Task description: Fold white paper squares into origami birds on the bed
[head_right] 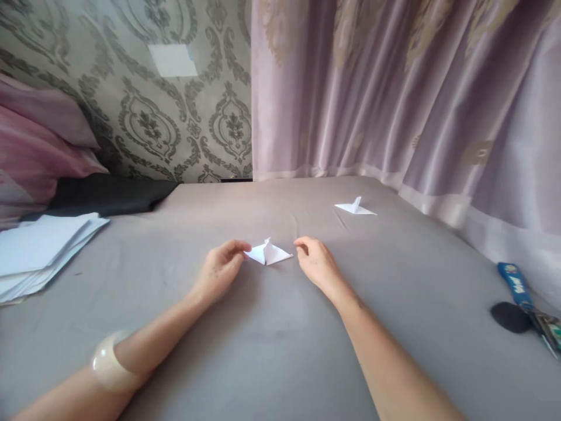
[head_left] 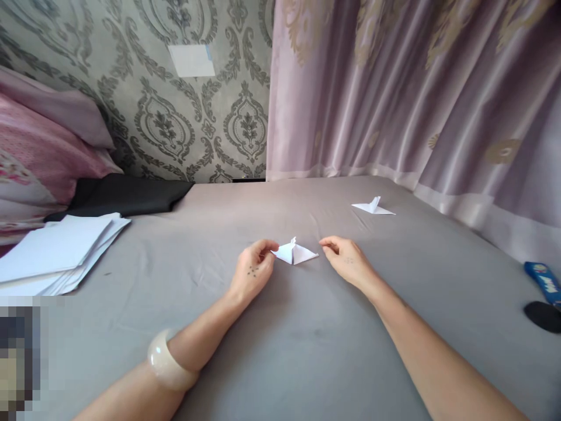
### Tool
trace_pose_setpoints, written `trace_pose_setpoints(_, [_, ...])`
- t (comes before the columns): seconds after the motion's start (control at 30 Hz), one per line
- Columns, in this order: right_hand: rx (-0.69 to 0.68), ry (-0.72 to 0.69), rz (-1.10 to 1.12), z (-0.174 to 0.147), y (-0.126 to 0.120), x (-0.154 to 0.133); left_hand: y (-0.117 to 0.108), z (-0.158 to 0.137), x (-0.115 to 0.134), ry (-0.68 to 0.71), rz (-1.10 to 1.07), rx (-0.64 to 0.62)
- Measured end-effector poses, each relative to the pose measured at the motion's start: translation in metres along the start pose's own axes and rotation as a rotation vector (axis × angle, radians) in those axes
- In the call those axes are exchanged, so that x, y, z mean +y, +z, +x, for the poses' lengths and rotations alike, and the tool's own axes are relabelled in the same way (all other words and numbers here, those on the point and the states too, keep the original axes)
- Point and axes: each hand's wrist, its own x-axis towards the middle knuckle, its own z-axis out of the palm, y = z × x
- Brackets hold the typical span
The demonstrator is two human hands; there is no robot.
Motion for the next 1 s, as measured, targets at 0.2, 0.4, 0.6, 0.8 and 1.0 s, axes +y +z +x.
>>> trace_pose_setpoints(0.2, [-0.003,-0.122,-0.016,-0.008,0.007,-0.014,0.002,0.001,-0.011,0.32,0.237,0.007])
trace_pose_setpoints(0.4, [-0.046,-0.322,-0.107,-0.021,0.025,-0.025,0.013,0.001,-0.026,0.56,0.352,-0.108])
trace_pose_setpoints(0.6, [-0.055,-0.361,-0.187,-0.027,0.033,-0.03,0.016,-0.003,-0.025,0.601,0.426,-0.213])
trace_pose_setpoints(0.8, [-0.04,-0.288,-0.145,-0.026,0.039,-0.03,0.018,-0.003,-0.026,0.534,0.38,-0.177])
trace_pose_setpoints(1.0, [-0.003,-0.349,-0.165,-0.032,0.044,-0.034,0.02,0.001,-0.03,0.491,0.376,-0.115])
